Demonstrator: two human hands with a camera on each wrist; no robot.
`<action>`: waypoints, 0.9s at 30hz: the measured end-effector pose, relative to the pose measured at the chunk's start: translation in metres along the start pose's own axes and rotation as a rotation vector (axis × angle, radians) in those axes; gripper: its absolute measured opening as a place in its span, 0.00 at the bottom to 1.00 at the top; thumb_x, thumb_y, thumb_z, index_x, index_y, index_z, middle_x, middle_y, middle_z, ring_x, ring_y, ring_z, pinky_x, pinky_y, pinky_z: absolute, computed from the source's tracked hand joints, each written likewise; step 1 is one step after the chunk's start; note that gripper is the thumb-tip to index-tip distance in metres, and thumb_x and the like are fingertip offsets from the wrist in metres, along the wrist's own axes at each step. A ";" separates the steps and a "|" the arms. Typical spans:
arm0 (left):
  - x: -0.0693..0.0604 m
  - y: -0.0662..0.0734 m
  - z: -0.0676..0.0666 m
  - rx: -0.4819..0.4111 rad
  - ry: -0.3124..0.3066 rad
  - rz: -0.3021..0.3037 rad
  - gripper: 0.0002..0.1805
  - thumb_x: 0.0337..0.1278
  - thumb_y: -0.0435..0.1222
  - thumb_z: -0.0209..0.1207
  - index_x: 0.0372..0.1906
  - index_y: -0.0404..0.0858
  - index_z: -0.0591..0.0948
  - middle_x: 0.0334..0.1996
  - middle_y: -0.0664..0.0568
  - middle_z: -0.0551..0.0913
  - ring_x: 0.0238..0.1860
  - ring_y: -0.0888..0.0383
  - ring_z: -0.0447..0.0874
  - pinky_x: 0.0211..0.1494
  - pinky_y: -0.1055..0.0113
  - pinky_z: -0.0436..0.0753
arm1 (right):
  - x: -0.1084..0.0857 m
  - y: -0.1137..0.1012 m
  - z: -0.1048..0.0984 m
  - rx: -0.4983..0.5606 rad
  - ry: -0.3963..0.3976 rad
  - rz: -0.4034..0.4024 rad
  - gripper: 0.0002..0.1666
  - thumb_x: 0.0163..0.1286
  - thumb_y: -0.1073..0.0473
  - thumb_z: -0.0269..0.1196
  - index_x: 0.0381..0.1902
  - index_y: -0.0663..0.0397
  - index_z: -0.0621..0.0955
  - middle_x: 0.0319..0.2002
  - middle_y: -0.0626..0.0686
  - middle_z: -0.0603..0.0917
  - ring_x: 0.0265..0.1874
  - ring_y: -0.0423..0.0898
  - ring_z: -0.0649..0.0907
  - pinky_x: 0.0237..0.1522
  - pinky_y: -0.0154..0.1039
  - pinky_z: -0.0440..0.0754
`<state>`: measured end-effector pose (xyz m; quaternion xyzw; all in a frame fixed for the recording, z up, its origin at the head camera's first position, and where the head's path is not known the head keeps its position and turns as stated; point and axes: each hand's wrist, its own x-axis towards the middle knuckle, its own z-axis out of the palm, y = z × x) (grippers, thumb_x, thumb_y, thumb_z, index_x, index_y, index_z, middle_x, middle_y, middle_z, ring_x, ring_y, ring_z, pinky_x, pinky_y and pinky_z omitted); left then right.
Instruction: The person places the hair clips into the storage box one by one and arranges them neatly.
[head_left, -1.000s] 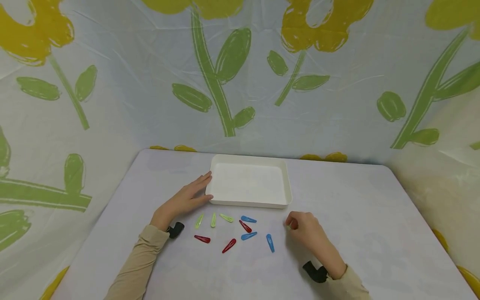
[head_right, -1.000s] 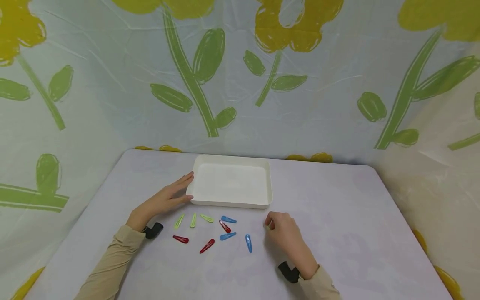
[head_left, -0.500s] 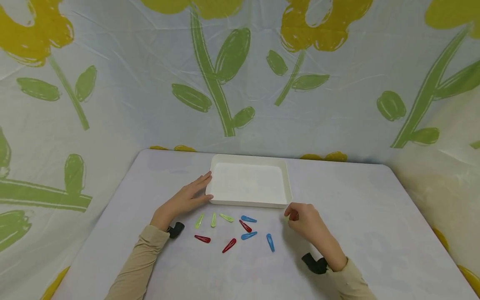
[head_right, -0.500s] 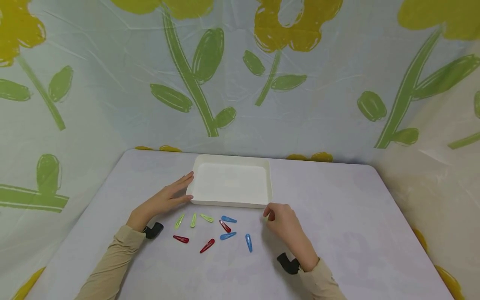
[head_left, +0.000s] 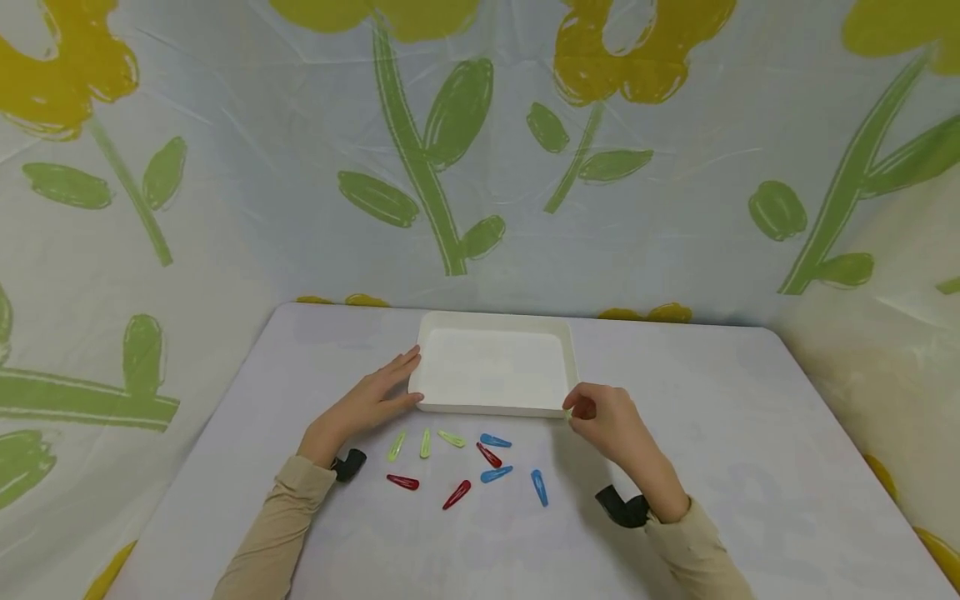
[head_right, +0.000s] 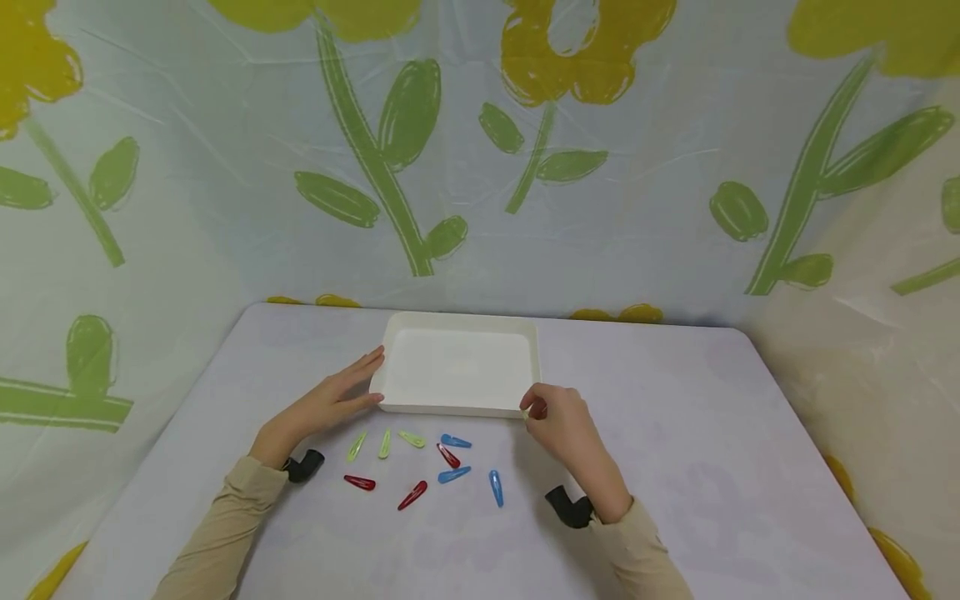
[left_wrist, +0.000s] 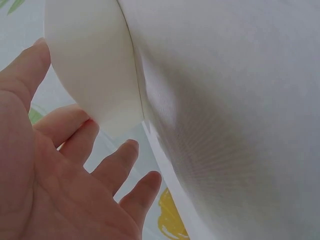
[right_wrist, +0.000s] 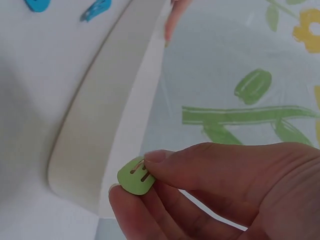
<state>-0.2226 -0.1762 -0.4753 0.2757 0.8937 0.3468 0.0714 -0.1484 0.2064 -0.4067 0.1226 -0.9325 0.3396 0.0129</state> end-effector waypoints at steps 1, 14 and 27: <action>0.000 0.000 0.000 0.000 0.004 0.002 0.41 0.69 0.52 0.57 0.78 0.38 0.56 0.79 0.52 0.49 0.78 0.41 0.45 0.75 0.41 0.52 | 0.001 -0.001 -0.001 0.007 0.009 -0.004 0.09 0.57 0.75 0.65 0.33 0.59 0.84 0.25 0.47 0.82 0.26 0.43 0.79 0.29 0.37 0.79; -0.002 0.001 0.001 0.001 0.019 0.008 0.41 0.69 0.52 0.58 0.78 0.39 0.57 0.79 0.52 0.50 0.77 0.41 0.46 0.74 0.41 0.54 | 0.020 -0.018 -0.004 0.062 0.063 -0.002 0.07 0.59 0.73 0.67 0.35 0.59 0.85 0.26 0.49 0.83 0.26 0.44 0.81 0.29 0.36 0.80; -0.002 -0.002 0.001 0.000 0.020 0.021 0.41 0.70 0.52 0.57 0.78 0.37 0.56 0.79 0.51 0.50 0.77 0.41 0.45 0.75 0.42 0.52 | 0.041 -0.027 -0.006 0.162 0.121 -0.030 0.07 0.60 0.72 0.68 0.36 0.59 0.85 0.26 0.51 0.84 0.26 0.46 0.83 0.29 0.38 0.81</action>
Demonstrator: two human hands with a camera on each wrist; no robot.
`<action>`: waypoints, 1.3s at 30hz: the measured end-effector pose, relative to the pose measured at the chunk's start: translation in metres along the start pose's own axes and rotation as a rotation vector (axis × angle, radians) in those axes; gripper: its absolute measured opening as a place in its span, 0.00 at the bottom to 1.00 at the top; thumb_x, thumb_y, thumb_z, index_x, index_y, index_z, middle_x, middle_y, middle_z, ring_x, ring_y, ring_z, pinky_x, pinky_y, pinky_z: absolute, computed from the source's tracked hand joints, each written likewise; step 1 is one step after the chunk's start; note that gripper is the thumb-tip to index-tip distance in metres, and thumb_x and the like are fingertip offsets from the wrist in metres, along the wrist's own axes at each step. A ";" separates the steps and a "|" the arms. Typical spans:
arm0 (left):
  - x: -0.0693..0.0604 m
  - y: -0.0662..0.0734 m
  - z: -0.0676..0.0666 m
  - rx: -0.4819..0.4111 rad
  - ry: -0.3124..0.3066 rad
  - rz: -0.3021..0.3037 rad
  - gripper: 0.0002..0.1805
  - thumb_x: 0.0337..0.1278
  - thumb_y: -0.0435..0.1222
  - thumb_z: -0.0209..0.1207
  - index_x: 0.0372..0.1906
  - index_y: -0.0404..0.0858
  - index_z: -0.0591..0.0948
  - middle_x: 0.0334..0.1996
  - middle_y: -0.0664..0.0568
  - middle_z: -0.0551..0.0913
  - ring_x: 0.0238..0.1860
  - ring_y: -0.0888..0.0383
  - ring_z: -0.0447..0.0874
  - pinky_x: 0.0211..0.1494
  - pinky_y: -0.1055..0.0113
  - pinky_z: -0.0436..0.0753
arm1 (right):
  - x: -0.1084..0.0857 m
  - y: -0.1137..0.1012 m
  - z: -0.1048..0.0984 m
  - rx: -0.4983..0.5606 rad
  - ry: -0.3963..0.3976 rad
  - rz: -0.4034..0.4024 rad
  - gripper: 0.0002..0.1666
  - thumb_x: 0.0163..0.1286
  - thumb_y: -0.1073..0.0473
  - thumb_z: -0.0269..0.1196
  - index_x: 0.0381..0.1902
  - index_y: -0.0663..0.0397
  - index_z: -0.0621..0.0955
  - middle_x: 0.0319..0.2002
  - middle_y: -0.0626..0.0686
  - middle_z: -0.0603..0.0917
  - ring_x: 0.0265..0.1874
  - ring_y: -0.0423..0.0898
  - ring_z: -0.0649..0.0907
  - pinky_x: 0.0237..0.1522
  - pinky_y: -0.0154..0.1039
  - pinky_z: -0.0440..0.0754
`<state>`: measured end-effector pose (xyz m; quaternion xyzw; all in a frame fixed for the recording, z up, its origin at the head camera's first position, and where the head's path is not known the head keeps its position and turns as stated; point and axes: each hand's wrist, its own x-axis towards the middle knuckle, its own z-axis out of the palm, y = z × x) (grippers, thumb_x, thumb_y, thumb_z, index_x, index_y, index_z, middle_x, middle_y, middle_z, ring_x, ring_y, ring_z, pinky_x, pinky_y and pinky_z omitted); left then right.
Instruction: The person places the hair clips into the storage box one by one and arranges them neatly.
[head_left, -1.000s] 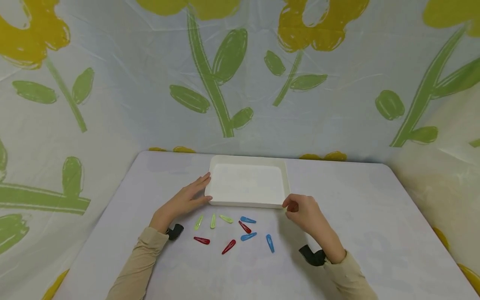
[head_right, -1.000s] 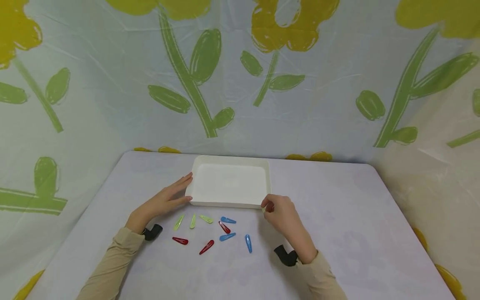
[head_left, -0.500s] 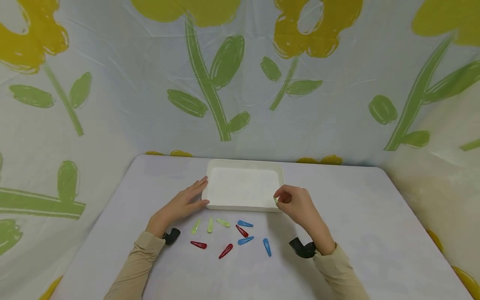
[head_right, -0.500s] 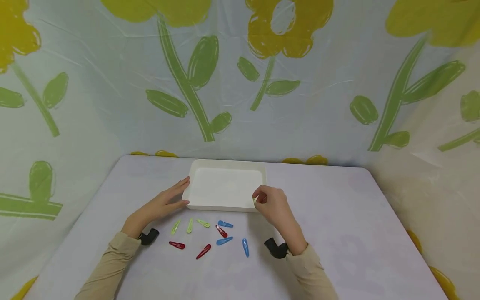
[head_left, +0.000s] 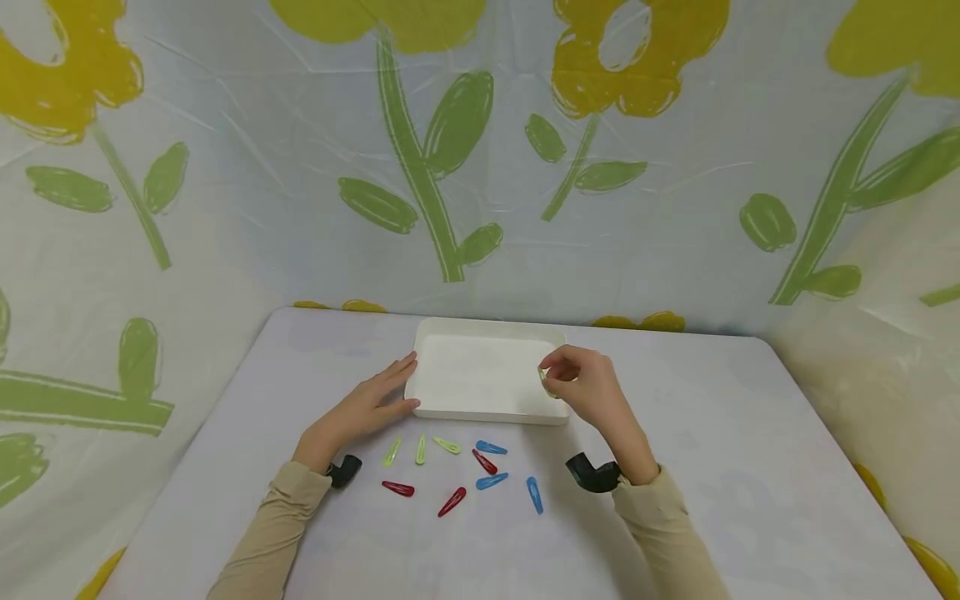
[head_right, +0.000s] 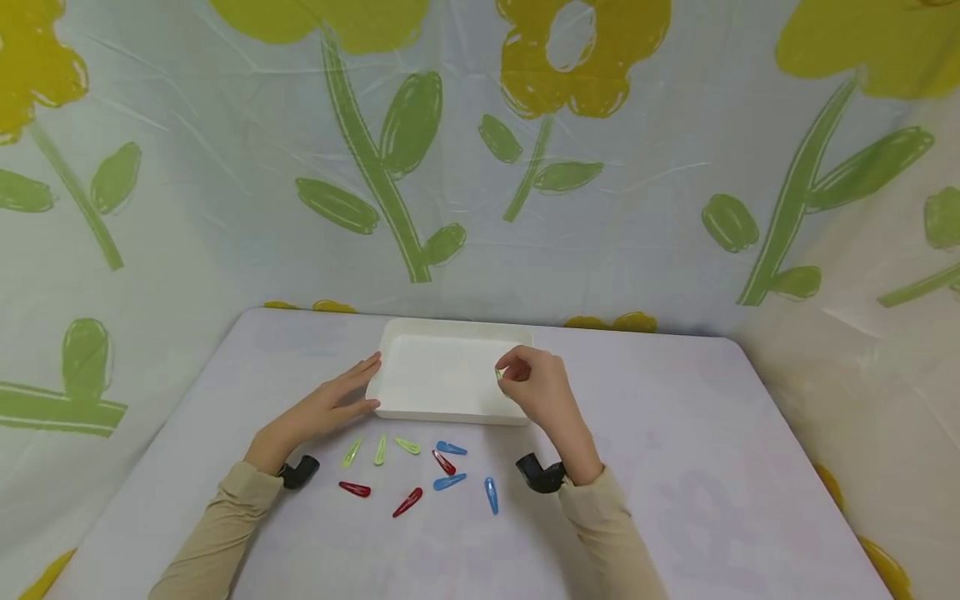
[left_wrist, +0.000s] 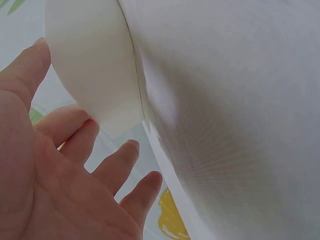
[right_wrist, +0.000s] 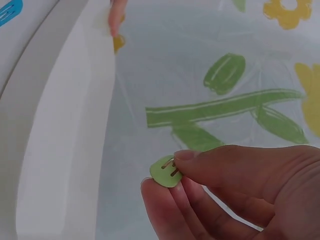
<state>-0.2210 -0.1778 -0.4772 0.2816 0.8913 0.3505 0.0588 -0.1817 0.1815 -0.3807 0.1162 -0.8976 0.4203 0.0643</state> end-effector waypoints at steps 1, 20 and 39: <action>0.000 0.000 0.000 -0.004 0.000 0.001 0.41 0.70 0.52 0.57 0.78 0.37 0.56 0.79 0.51 0.50 0.77 0.41 0.45 0.75 0.42 0.52 | 0.002 -0.001 0.000 0.008 0.004 -0.003 0.07 0.60 0.72 0.68 0.36 0.60 0.85 0.26 0.51 0.84 0.26 0.46 0.83 0.29 0.38 0.81; 0.001 0.003 0.001 0.031 0.008 0.002 0.41 0.69 0.50 0.58 0.77 0.34 0.57 0.79 0.47 0.52 0.77 0.38 0.48 0.74 0.40 0.54 | 0.039 -0.007 0.013 0.320 0.092 0.006 0.10 0.62 0.68 0.70 0.42 0.62 0.85 0.33 0.59 0.85 0.31 0.51 0.85 0.35 0.42 0.87; 0.003 0.000 0.003 0.043 0.007 -0.002 0.42 0.69 0.51 0.58 0.77 0.35 0.57 0.79 0.48 0.51 0.76 0.38 0.48 0.74 0.41 0.54 | 0.081 -0.016 0.036 0.589 0.057 -0.015 0.15 0.64 0.71 0.68 0.48 0.70 0.83 0.38 0.68 0.83 0.32 0.53 0.86 0.42 0.49 0.87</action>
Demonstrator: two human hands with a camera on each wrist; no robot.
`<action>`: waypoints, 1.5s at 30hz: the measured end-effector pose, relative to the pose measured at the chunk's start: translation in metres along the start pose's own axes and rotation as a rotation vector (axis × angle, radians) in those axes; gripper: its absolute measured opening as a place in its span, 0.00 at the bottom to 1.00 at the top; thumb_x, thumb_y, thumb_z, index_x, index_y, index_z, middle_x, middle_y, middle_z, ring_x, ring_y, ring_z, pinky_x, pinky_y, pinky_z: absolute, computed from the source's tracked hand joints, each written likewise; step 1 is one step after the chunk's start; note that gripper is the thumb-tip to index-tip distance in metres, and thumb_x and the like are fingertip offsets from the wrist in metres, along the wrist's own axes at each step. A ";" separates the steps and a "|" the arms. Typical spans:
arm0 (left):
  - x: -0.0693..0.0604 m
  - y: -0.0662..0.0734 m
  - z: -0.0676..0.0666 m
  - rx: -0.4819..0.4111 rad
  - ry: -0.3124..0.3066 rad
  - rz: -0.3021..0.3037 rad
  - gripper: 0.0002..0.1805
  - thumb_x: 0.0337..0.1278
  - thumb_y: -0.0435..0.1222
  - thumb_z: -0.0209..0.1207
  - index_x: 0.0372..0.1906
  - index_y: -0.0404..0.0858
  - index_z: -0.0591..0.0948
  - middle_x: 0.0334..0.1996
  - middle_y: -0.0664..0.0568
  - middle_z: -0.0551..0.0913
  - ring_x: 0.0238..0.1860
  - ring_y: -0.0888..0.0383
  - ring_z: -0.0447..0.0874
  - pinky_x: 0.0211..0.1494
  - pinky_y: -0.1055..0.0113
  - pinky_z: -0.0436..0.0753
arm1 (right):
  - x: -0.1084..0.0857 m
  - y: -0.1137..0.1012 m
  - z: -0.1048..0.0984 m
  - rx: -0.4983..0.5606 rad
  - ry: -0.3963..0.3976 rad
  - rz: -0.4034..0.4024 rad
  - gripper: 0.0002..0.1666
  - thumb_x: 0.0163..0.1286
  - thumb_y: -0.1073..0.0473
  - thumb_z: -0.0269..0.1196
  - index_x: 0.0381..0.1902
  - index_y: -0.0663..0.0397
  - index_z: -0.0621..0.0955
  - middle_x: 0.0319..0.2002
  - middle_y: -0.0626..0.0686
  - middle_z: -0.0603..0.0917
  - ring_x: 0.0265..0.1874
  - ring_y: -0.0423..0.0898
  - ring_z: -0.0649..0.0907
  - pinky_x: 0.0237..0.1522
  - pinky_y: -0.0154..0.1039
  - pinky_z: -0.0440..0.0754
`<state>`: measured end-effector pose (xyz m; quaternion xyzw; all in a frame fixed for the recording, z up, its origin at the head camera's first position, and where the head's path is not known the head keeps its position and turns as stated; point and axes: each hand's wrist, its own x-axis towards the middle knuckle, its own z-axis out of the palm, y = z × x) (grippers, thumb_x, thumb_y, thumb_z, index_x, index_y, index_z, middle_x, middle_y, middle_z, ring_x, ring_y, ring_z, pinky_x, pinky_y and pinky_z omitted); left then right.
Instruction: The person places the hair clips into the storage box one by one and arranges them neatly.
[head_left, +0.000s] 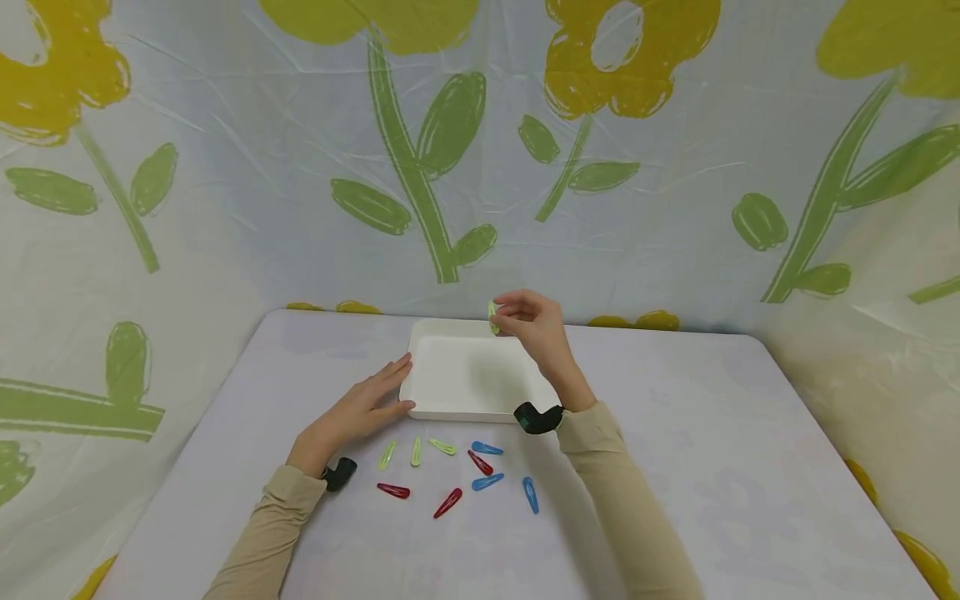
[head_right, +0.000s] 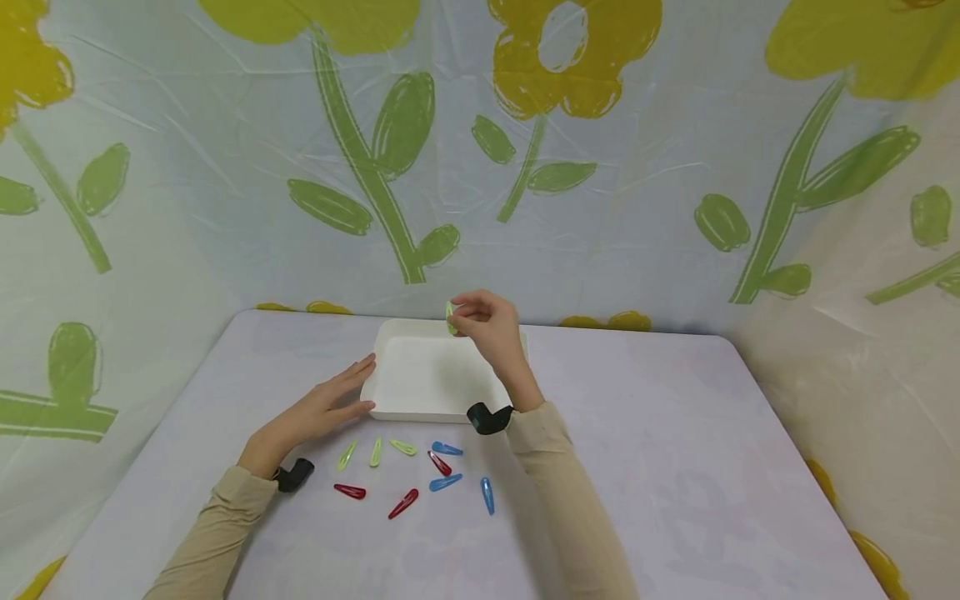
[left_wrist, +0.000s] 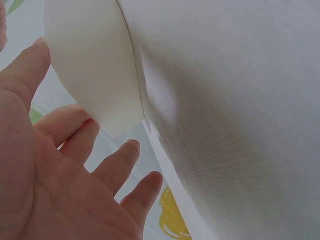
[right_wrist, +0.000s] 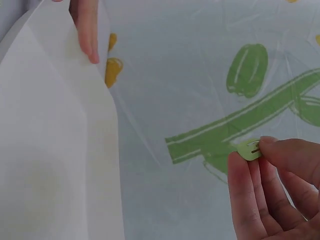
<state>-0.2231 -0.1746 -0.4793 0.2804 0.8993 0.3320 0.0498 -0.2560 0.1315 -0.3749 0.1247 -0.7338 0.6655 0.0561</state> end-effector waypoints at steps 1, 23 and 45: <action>0.000 0.000 0.000 -0.001 0.001 0.001 0.42 0.69 0.51 0.58 0.77 0.35 0.57 0.79 0.48 0.51 0.76 0.38 0.48 0.74 0.41 0.54 | 0.002 0.001 0.002 0.005 0.000 -0.005 0.15 0.63 0.71 0.68 0.48 0.70 0.83 0.37 0.67 0.83 0.31 0.51 0.86 0.41 0.47 0.87; 0.002 -0.001 0.000 0.006 0.004 0.014 0.41 0.69 0.49 0.59 0.77 0.34 0.58 0.78 0.47 0.52 0.76 0.36 0.49 0.73 0.39 0.55 | 0.031 0.029 0.043 0.114 0.015 0.093 0.10 0.64 0.73 0.66 0.43 0.74 0.82 0.31 0.59 0.84 0.27 0.46 0.85 0.39 0.45 0.88; 0.001 0.000 -0.001 0.007 0.003 0.001 0.41 0.68 0.51 0.59 0.77 0.35 0.59 0.78 0.49 0.53 0.76 0.38 0.50 0.74 0.40 0.55 | 0.038 0.076 0.064 0.183 0.022 0.334 0.14 0.59 0.80 0.64 0.45 0.80 0.80 0.33 0.62 0.84 0.29 0.48 0.86 0.38 0.41 0.87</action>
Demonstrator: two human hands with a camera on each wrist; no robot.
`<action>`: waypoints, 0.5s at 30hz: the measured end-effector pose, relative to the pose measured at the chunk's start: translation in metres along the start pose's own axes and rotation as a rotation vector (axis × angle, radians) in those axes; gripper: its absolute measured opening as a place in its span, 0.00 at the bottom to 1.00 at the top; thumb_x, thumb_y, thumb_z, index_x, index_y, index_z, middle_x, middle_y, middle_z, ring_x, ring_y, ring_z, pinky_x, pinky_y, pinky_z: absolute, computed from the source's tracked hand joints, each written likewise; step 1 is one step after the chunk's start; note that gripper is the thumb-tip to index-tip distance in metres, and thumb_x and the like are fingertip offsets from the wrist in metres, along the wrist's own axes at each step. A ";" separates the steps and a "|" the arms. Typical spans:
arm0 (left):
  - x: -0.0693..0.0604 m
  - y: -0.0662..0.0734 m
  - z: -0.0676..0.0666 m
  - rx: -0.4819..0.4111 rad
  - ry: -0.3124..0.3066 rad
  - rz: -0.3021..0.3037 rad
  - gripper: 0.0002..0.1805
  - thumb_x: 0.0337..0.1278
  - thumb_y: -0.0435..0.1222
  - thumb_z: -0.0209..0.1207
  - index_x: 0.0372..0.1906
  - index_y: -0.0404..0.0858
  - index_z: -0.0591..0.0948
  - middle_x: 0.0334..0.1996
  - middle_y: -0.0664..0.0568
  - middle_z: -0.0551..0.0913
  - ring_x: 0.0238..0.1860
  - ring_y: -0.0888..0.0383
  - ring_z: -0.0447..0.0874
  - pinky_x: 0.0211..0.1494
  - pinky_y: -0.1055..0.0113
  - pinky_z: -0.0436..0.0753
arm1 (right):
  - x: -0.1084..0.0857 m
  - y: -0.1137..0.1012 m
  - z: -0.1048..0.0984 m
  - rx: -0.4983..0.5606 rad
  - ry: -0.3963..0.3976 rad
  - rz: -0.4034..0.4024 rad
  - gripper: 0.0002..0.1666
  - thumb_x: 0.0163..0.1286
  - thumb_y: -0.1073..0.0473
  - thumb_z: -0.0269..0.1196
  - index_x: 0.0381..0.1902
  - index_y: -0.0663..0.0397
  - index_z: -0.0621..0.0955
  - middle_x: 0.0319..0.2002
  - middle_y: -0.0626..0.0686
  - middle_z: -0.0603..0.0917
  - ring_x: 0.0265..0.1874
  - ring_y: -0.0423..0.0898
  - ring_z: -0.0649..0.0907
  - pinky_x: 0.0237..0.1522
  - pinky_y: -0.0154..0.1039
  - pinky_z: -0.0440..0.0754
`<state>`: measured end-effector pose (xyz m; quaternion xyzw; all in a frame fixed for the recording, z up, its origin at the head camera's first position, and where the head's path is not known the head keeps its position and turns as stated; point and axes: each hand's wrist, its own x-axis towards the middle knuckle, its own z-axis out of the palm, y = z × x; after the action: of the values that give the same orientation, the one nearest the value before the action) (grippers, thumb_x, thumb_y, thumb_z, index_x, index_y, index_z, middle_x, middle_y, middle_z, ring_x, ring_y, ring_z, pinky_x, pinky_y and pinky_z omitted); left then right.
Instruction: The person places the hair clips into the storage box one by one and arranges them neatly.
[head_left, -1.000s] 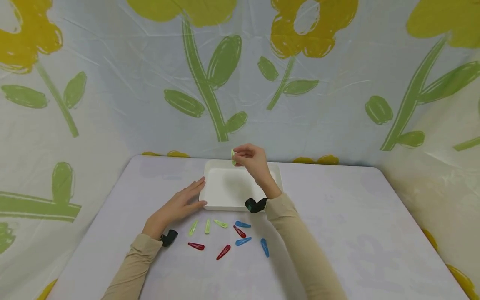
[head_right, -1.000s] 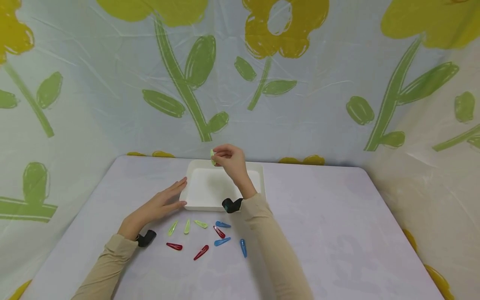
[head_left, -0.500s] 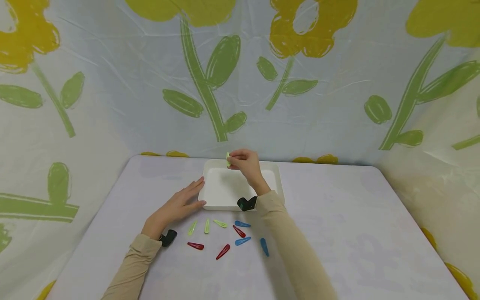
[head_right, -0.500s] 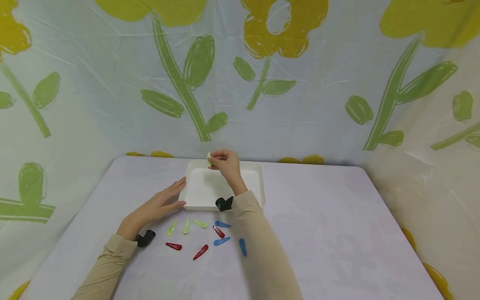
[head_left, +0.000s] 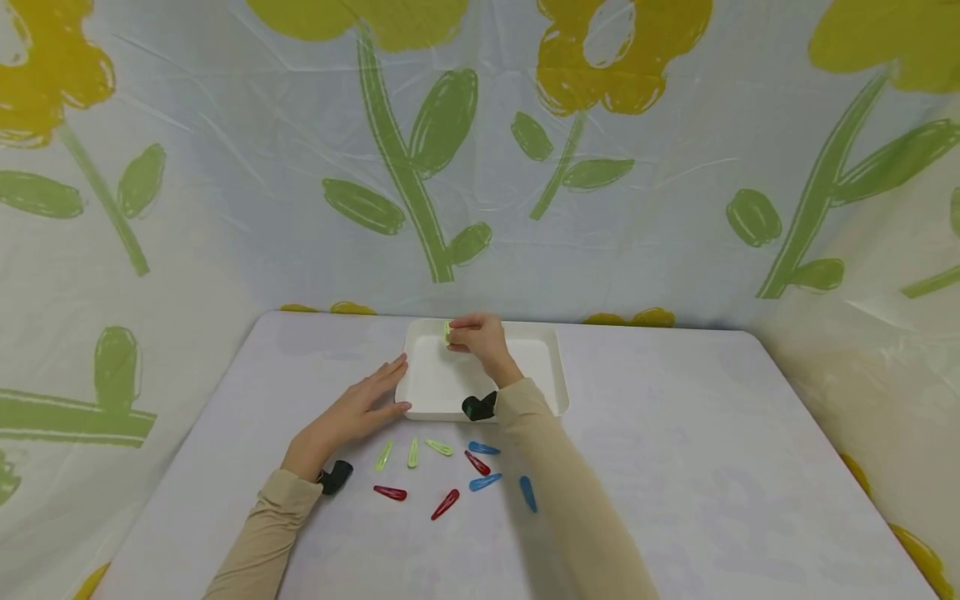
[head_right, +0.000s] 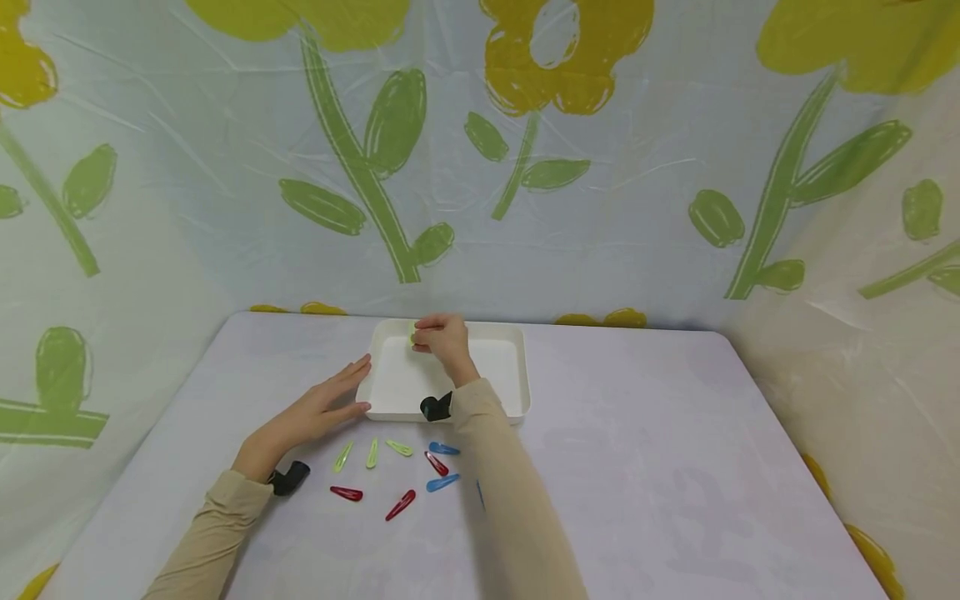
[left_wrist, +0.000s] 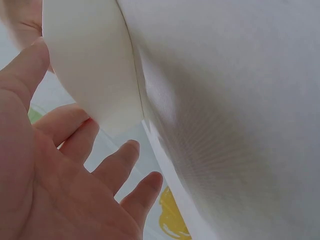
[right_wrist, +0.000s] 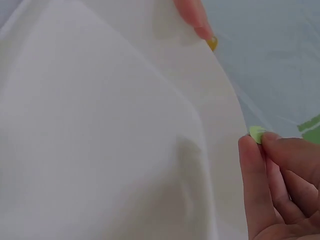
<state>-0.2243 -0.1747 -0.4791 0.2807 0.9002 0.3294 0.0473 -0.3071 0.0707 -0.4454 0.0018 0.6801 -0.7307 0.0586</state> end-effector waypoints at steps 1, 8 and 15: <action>0.000 0.000 0.000 -0.002 -0.001 -0.002 0.41 0.68 0.51 0.59 0.77 0.35 0.59 0.78 0.49 0.53 0.76 0.38 0.50 0.74 0.40 0.55 | 0.001 0.002 0.001 -0.012 -0.005 0.011 0.14 0.59 0.80 0.64 0.45 0.81 0.80 0.34 0.63 0.84 0.29 0.48 0.86 0.38 0.41 0.87; 0.000 0.001 0.000 0.008 -0.010 -0.017 0.42 0.68 0.52 0.58 0.77 0.35 0.58 0.78 0.49 0.52 0.76 0.38 0.49 0.73 0.39 0.55 | 0.005 0.011 0.008 -0.101 0.011 0.088 0.14 0.59 0.79 0.66 0.44 0.81 0.81 0.36 0.64 0.84 0.26 0.49 0.87 0.39 0.42 0.87; 0.000 0.000 0.001 0.013 0.002 -0.002 0.41 0.68 0.50 0.59 0.76 0.34 0.59 0.78 0.47 0.53 0.76 0.37 0.50 0.73 0.40 0.56 | 0.008 0.017 0.007 -0.192 0.047 0.126 0.12 0.56 0.80 0.67 0.40 0.78 0.83 0.31 0.61 0.84 0.25 0.50 0.88 0.37 0.42 0.87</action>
<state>-0.2242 -0.1737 -0.4799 0.2801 0.9027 0.3237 0.0449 -0.3132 0.0622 -0.4622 0.0561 0.7469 -0.6567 0.0885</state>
